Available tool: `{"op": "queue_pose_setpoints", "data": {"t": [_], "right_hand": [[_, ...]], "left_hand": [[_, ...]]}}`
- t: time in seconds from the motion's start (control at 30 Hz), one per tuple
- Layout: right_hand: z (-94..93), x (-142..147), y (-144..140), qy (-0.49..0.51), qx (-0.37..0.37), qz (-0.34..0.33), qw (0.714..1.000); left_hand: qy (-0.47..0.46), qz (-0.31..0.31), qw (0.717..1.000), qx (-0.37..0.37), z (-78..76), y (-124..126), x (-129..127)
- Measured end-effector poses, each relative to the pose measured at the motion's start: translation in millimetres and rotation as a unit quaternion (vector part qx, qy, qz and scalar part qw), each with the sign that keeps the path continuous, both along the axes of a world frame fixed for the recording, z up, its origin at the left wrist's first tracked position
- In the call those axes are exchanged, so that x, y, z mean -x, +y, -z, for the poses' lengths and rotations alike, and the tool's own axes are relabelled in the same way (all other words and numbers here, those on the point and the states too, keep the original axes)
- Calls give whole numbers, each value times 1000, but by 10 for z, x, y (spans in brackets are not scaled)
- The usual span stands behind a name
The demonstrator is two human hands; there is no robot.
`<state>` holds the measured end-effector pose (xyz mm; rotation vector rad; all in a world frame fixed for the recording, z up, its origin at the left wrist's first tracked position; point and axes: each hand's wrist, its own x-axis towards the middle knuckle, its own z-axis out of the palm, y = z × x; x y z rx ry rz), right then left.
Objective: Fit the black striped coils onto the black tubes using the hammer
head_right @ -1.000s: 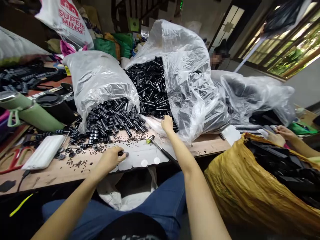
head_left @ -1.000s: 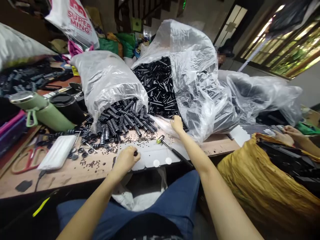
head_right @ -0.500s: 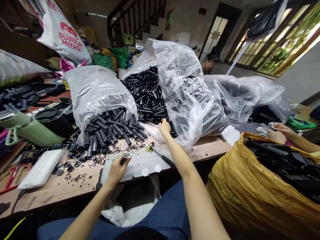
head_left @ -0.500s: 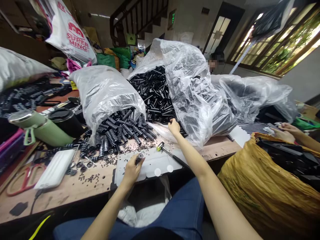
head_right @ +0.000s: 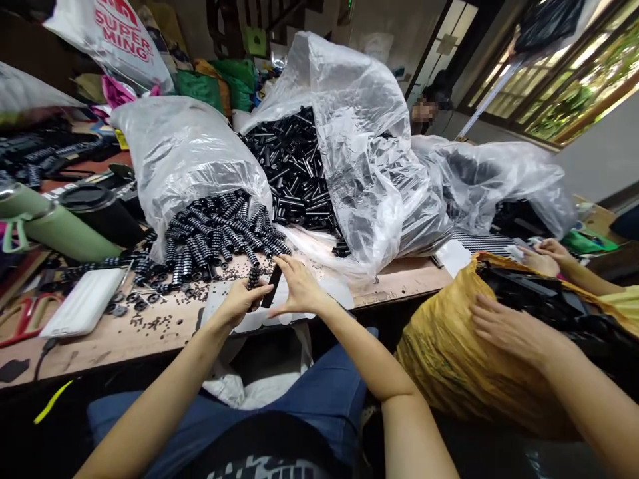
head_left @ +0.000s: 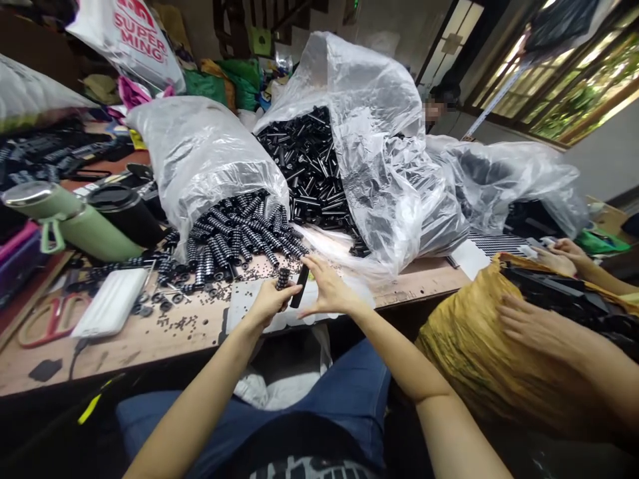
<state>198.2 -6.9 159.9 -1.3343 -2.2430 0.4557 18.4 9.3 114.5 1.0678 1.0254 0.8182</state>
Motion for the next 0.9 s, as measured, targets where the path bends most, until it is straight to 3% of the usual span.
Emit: {"op": "queue_pose_setpoints", "data": {"t": [0.2, 0.4, 0.53, 0.67, 0.77, 0.9], "right_hand": [[251, 254, -209, -64, -32, 75, 995], [618, 170, -228, -104, 88, 109, 985], [756, 109, -248, -150, 109, 155, 970], [684, 87, -292, -114, 110, 158, 975], [541, 107, -363, -4, 60, 93, 994], [351, 202, -438, 98, -28, -4, 995]], "left_hand": [[-38, -39, 998, 16, 134, -94, -46], [-117, -43, 992, 24, 277, -73, 102], [-210, -65, 972, 79, 276, -42, 200], [-205, -57, 974, 74, 158, -72, 174], [-175, -62, 980, 79, 64, -115, 108], [-170, -91, 975, 114, 1, -155, -21]]}}
